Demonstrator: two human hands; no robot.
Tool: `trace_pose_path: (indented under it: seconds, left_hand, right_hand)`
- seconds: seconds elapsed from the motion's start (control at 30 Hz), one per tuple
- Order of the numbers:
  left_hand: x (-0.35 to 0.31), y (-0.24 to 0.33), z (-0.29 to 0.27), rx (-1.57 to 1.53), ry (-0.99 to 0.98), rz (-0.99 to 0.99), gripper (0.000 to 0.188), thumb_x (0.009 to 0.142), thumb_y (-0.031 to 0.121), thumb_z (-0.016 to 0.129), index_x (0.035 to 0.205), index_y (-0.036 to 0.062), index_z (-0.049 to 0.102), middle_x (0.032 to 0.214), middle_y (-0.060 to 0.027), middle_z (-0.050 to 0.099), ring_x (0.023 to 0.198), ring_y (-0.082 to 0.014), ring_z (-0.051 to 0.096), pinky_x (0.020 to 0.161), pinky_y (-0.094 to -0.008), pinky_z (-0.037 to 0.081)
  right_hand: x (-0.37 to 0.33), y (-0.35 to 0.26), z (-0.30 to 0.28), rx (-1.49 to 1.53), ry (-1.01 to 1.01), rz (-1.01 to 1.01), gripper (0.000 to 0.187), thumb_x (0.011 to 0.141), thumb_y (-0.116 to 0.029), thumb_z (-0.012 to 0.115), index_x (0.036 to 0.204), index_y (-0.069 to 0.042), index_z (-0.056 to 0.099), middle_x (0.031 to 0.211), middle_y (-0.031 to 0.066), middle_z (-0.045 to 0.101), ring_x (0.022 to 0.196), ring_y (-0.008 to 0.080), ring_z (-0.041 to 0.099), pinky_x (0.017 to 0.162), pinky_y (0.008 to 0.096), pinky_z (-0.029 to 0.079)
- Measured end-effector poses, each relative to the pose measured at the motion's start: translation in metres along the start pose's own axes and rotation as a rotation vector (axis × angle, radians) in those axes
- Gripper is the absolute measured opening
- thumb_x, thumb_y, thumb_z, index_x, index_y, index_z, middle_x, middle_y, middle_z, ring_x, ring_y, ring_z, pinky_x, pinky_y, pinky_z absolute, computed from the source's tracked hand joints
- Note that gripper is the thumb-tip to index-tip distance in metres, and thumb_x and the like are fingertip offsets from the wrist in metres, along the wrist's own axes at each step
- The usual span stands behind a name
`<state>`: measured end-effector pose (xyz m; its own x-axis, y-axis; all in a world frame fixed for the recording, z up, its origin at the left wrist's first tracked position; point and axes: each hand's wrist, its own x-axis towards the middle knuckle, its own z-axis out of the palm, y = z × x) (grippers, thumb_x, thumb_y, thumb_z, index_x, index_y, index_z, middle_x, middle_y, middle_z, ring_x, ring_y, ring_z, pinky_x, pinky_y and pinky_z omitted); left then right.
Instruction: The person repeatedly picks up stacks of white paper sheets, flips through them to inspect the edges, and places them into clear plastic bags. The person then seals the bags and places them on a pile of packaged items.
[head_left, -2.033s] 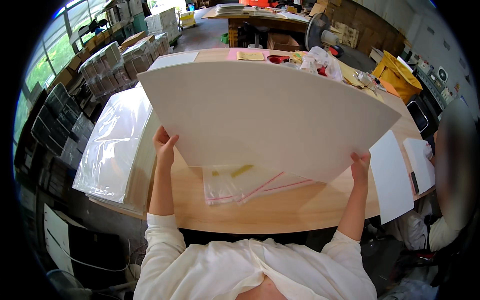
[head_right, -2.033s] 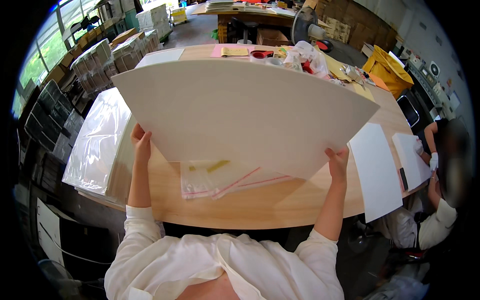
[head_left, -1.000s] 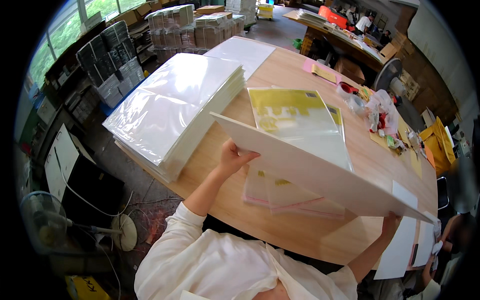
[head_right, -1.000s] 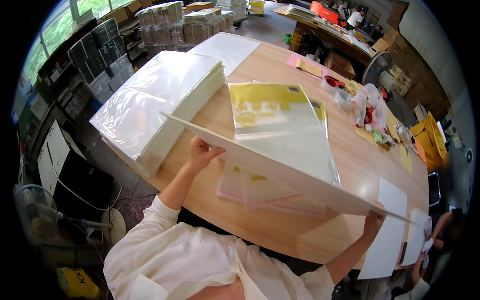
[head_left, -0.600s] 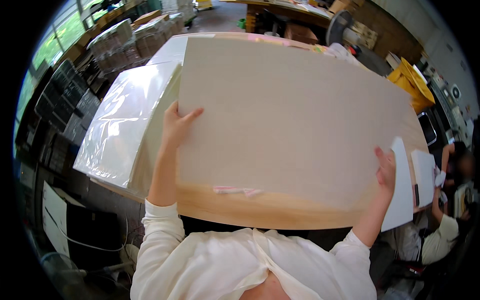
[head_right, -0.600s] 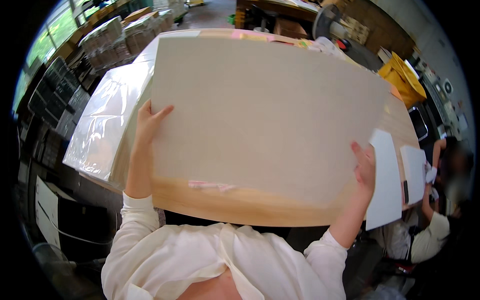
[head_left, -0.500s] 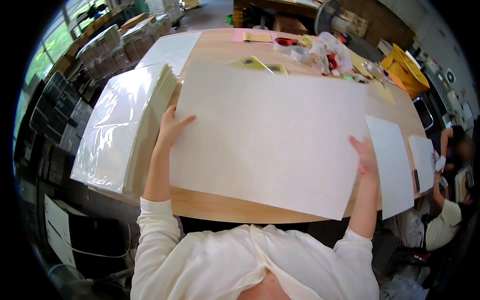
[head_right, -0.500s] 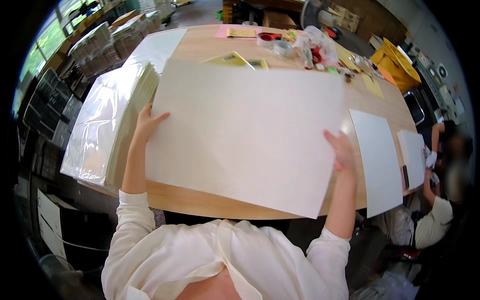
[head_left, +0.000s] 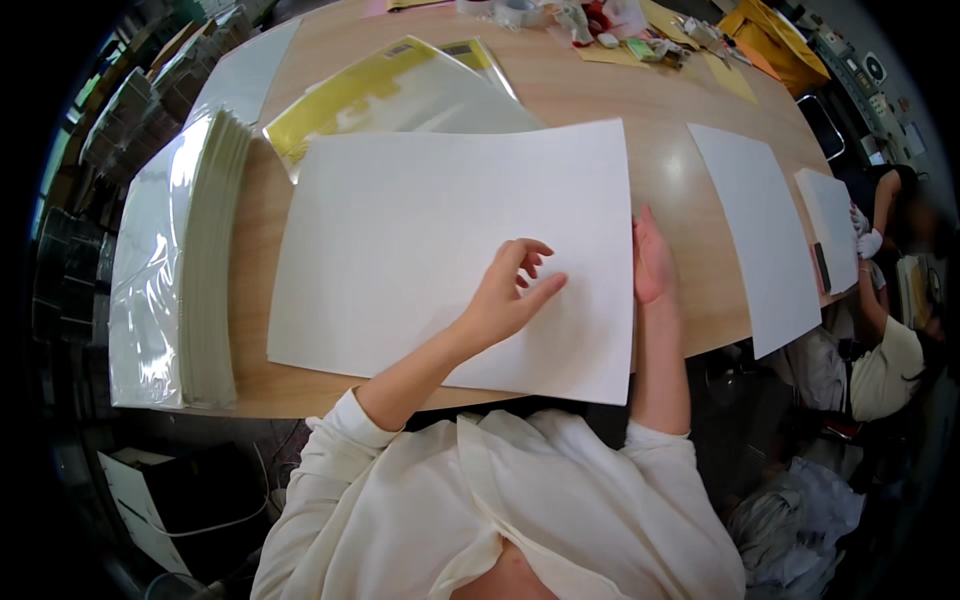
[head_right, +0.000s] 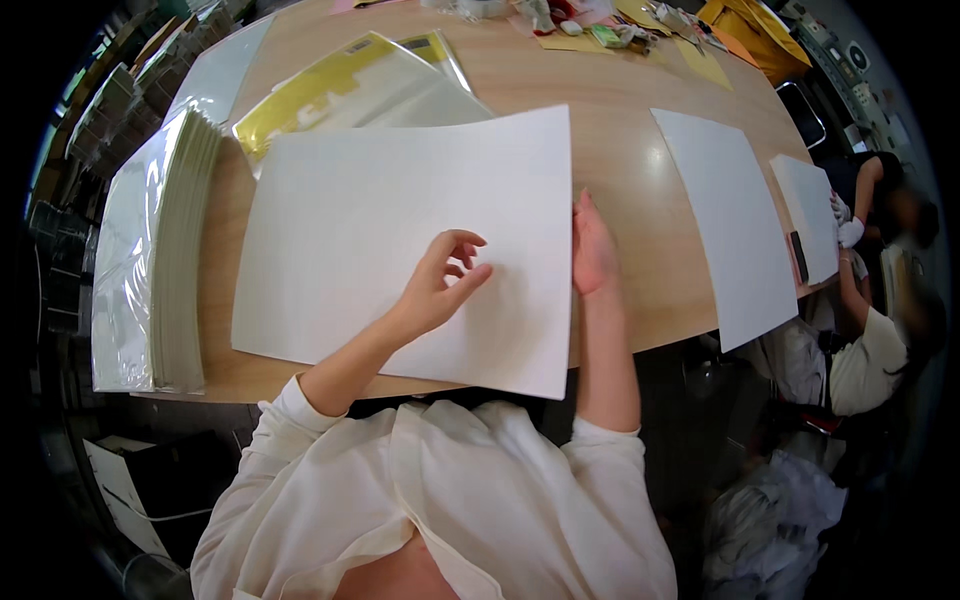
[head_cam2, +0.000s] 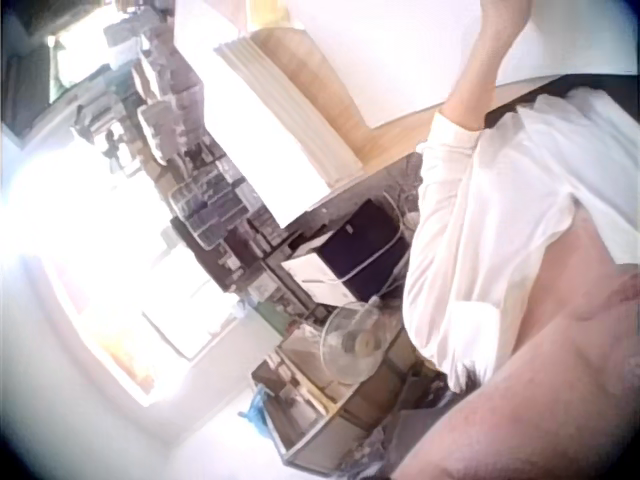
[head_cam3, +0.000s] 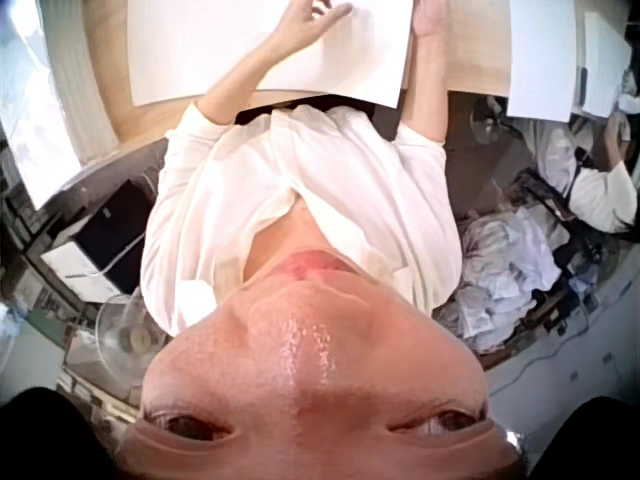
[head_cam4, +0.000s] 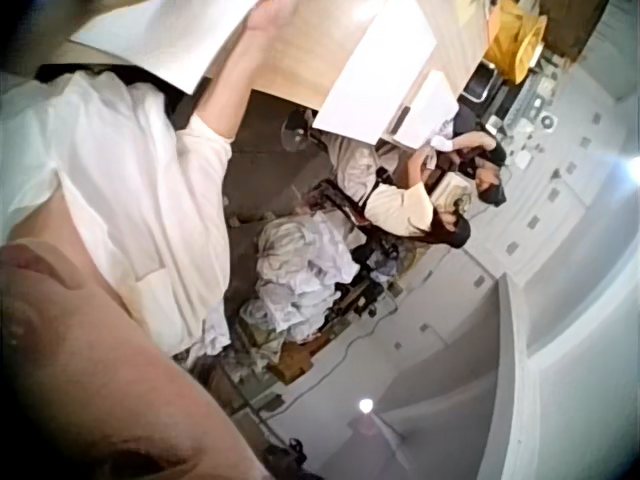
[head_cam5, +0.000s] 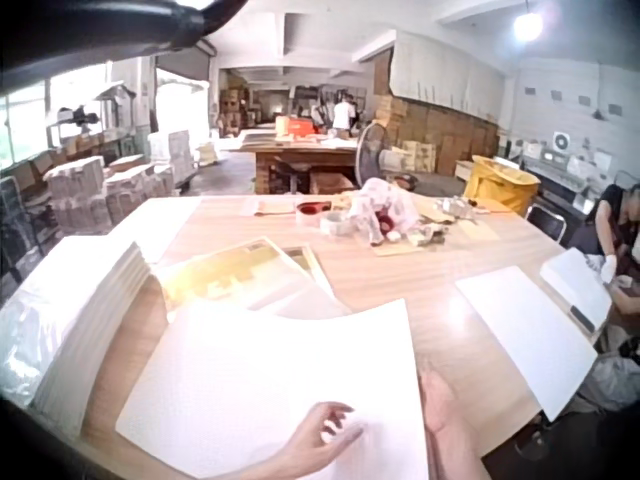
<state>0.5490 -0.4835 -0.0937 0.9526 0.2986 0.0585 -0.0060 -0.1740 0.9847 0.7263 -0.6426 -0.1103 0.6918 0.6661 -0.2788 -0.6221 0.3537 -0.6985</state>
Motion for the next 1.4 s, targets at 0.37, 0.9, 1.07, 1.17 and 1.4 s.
trace_pose_path:
  seconds: [0.37,0.9,1.07,1.17,1.4]
  left_hand:
    - [-0.021,0.004,-0.025,-0.724,-0.173,-0.002,0.083,0.089,0.037,0.053,0.149,0.0106,0.001,0.150,-0.0102,0.019,0.139,-0.0243,0.018,0.110,-0.0428,0.025]
    - [-0.048,0.027,-0.035,-0.486,-0.023,-0.047,0.062,0.091,0.017,0.052,0.144,0.0031,0.023,0.144,-0.0095,0.033,0.132,-0.0209,0.032,0.108,-0.0382,0.028]
    - [-0.048,0.027,-0.038,-0.520,-0.046,-0.053,0.059,0.092,0.011,0.048,0.145,0.0032,0.022,0.141,-0.0086,0.037,0.129,-0.0186,0.037,0.106,-0.0364,0.031]
    - [-0.048,0.029,-0.039,-0.522,-0.054,-0.045,0.059,0.093,0.009,0.047,0.145,0.0033,0.022,0.140,-0.0079,0.038,0.127,-0.0175,0.038,0.105,-0.0359,0.032]
    - [-0.047,0.028,-0.040,-0.566,-0.076,-0.048,0.058,0.093,0.011,0.047,0.145,0.0033,0.021,0.137,-0.0066,0.040,0.125,-0.0167,0.039,0.104,-0.0357,0.032]
  right_hand:
    - [-0.073,0.049,0.129,-1.087,-0.428,-0.640,0.072,0.088,-0.024,0.061,0.142,0.006,0.026,0.150,0.0236,0.020,0.142,0.0350,0.012,0.113,0.0435,0.013]
    - [-0.084,0.057,0.133,-0.996,-0.522,-0.566,0.067,0.091,-0.017,0.056,0.142,0.011,0.021,0.152,0.0249,0.013,0.143,0.0315,0.008,0.112,0.0397,0.016]
    - [-0.086,0.065,0.133,-0.769,-0.456,-0.521,0.062,0.093,-0.018,0.055,0.141,0.009,0.026,0.148,0.0313,0.016,0.141,0.0411,0.006,0.112,0.0463,0.010]
    - [-0.085,0.065,0.132,-0.740,-0.474,-0.527,0.059,0.094,-0.015,0.052,0.141,0.008,0.025,0.149,0.0303,0.015,0.141,0.0400,0.005,0.112,0.0450,0.010]
    - [-0.086,0.063,0.131,-0.710,-0.460,-0.454,0.058,0.095,-0.013,0.049,0.143,0.007,0.022,0.151,0.0259,0.012,0.142,0.0381,0.003,0.112,0.0437,0.010]
